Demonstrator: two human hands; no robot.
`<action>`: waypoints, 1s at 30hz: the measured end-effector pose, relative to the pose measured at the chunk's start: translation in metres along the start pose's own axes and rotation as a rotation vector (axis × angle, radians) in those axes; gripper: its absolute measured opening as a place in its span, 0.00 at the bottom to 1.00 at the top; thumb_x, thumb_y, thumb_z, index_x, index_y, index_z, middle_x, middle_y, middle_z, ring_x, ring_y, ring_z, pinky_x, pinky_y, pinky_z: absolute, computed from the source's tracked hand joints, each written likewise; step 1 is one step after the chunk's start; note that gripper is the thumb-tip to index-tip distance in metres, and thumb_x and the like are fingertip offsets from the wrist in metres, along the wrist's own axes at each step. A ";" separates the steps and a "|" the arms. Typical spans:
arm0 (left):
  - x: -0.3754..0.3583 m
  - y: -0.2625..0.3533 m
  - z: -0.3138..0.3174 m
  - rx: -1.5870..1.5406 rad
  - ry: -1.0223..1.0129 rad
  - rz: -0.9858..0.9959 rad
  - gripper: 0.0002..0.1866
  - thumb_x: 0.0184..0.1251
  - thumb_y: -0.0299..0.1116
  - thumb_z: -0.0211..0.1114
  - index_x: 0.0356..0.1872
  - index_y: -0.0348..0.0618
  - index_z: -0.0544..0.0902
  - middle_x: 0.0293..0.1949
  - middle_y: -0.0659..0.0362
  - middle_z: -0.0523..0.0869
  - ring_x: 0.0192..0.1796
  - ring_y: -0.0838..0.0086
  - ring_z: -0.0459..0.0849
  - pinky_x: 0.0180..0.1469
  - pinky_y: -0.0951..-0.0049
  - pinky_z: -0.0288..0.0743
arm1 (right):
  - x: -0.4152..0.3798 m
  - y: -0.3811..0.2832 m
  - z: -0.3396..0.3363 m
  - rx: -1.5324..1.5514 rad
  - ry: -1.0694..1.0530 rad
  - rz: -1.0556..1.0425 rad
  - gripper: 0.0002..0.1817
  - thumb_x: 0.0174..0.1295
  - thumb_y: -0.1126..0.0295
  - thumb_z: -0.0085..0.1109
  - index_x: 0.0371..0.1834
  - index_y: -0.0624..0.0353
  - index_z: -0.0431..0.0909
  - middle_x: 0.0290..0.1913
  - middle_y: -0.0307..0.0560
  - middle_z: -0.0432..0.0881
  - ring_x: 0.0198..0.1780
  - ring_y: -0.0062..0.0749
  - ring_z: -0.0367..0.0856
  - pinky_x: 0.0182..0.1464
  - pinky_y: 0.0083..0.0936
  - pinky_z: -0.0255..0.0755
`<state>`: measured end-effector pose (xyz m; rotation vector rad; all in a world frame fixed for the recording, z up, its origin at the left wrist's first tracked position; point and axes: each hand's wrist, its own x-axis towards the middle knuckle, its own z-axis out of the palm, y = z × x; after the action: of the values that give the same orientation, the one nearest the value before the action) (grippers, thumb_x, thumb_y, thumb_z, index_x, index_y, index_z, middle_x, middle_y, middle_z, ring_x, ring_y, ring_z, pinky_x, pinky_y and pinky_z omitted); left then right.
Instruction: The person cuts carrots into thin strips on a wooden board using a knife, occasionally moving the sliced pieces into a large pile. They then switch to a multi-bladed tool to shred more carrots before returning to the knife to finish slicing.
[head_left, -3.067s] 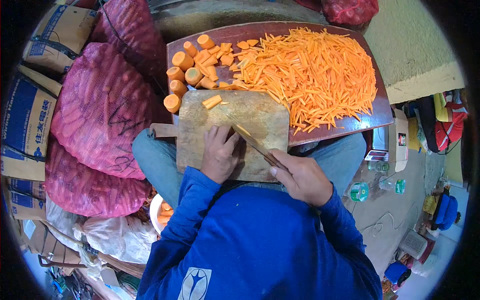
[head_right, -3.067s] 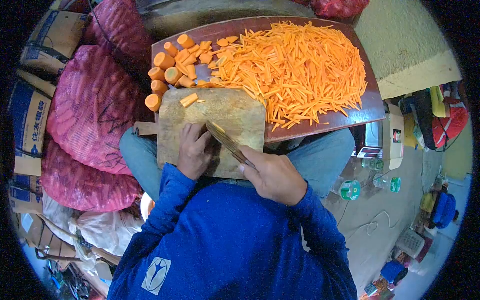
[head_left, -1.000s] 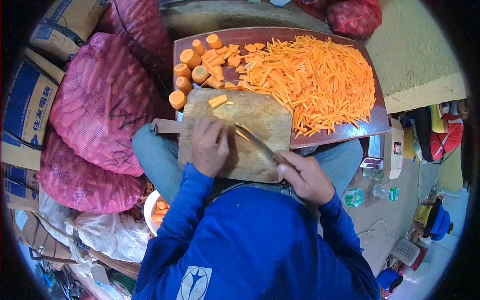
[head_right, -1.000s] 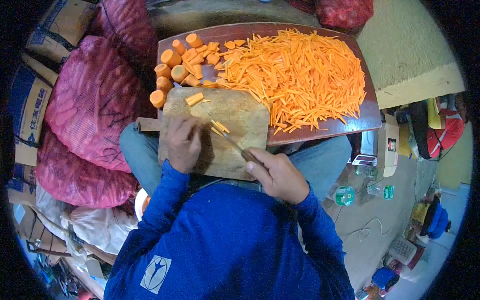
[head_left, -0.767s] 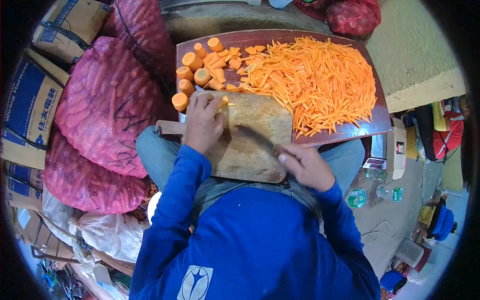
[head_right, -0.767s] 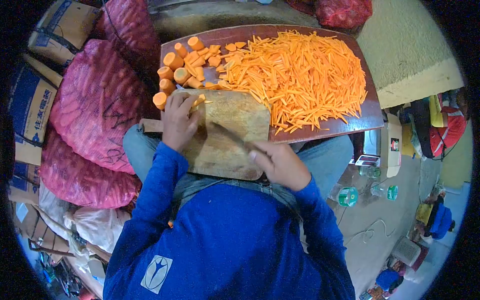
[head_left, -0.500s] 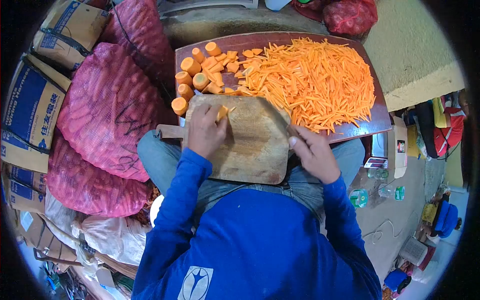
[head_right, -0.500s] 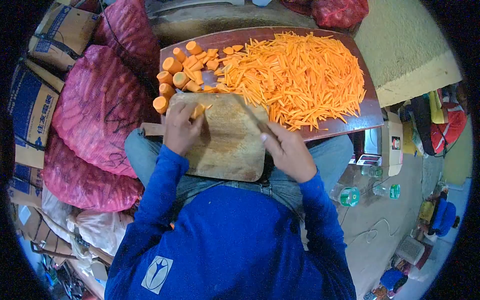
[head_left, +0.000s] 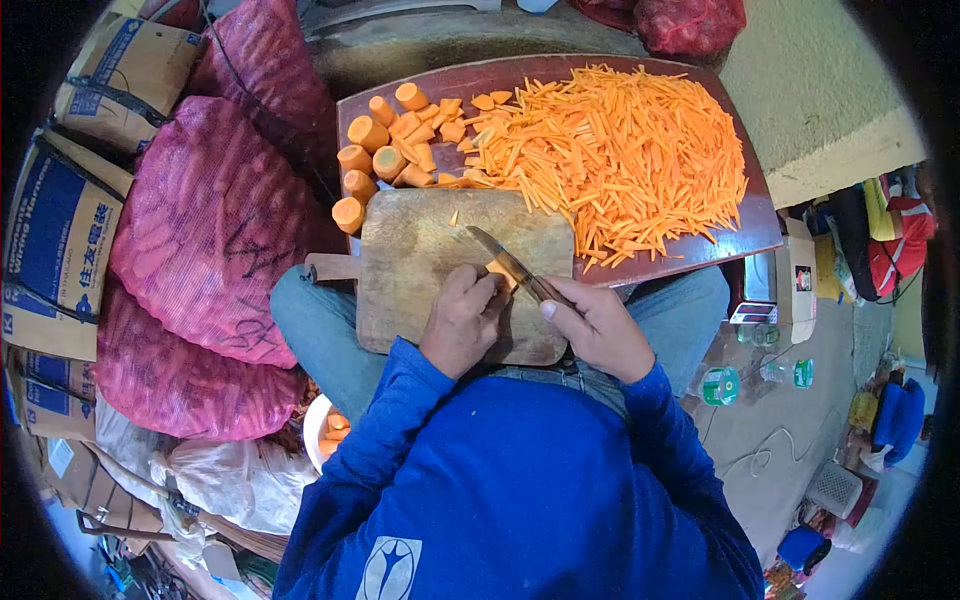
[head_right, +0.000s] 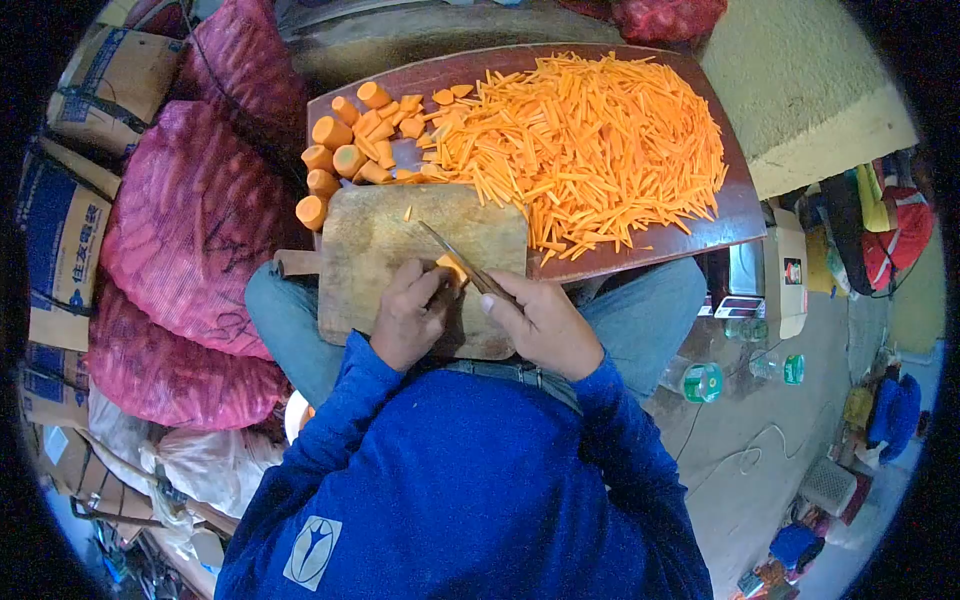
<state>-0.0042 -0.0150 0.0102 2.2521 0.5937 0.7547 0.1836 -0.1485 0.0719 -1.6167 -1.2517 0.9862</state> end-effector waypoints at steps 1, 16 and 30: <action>0.000 -0.003 0.002 -0.001 0.001 -0.002 0.14 0.63 0.23 0.77 0.48 0.31 0.87 0.41 0.45 0.82 0.43 0.47 0.84 0.47 0.53 0.81 | -0.002 -0.007 0.000 -0.020 0.024 -0.011 0.14 0.82 0.67 0.59 0.60 0.65 0.82 0.33 0.60 0.81 0.33 0.41 0.80 0.41 0.40 0.78; 0.001 -0.011 -0.008 0.146 -0.155 0.128 0.19 0.63 0.20 0.66 0.56 0.31 0.87 0.48 0.45 0.81 0.52 0.48 0.82 0.55 0.53 0.81 | -0.033 -0.029 -0.001 -0.410 -0.095 0.048 0.18 0.80 0.63 0.60 0.66 0.59 0.75 0.40 0.66 0.89 0.41 0.69 0.88 0.41 0.60 0.80; -0.001 -0.010 -0.005 0.234 -0.132 0.167 0.20 0.63 0.23 0.64 0.56 0.28 0.86 0.49 0.45 0.82 0.52 0.50 0.81 0.55 0.55 0.82 | -0.008 -0.020 0.005 -0.396 -0.124 0.058 0.17 0.81 0.61 0.58 0.63 0.59 0.74 0.38 0.69 0.88 0.40 0.72 0.87 0.41 0.63 0.78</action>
<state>-0.0105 -0.0066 0.0059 2.5697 0.4537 0.6369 0.1708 -0.1528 0.0894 -1.9246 -1.5678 0.9255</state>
